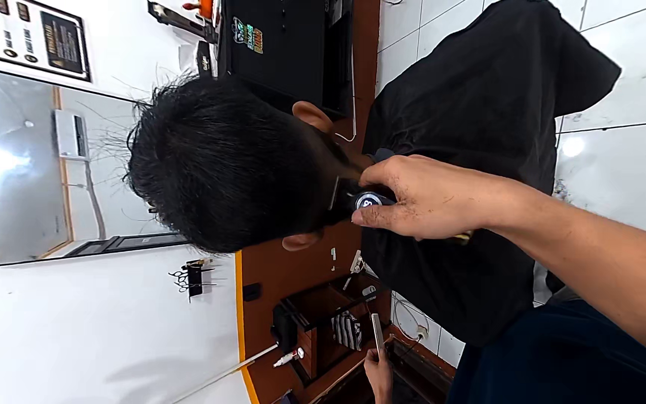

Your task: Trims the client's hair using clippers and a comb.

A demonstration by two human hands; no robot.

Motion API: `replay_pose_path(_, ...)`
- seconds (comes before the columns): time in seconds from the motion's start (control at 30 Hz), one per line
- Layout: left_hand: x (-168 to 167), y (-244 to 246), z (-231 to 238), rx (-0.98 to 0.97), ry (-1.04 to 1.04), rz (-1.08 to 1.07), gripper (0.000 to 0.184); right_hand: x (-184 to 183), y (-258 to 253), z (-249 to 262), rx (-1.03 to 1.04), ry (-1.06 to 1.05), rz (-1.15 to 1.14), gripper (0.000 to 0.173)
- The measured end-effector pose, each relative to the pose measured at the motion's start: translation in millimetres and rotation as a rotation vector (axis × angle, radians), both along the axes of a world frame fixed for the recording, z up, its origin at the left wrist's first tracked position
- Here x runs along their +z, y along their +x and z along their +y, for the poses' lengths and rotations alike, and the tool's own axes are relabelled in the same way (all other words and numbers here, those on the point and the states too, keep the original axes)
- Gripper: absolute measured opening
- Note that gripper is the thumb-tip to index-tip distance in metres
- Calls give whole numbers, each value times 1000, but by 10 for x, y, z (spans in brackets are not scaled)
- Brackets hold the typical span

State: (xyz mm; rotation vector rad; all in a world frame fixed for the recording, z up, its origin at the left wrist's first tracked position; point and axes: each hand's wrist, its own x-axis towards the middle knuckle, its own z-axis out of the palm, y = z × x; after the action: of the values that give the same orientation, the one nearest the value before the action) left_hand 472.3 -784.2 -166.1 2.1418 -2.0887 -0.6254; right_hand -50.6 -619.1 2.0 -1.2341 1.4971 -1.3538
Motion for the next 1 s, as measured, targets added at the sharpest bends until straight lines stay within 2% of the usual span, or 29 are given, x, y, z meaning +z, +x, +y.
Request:
replay_pose_path(0.07,-59,119,49,35,45,-61,23,-29,-8,8,21,13,45,32)
replay_pose_path(0.2,-143,284,124,108,127,-93,24,17,-11,22,9,124,-95,35)
replay_pose_path(0.27,-155,303,149,140,162,-97,23,20,6,10,-9,72,-98,34)
replay_pose_path(0.37,-151,301,176,156,205,-119,24,-50,23,5,-3,-35,27,30)
replay_pose_path(0.53,-155,306,204,161,225,-111,25,-53,1,2,27,72,-166,34)
replay_pose_path(0.67,-157,288,221,158,243,-109,24,-69,1,-4,7,-67,-42,28)
replay_pose_path(0.83,-149,286,239,161,267,-115,24,-34,-46,22,47,68,-162,34)
replay_pose_path(1.0,-142,277,249,167,288,-130,25,-44,-59,1,47,-43,-100,29)
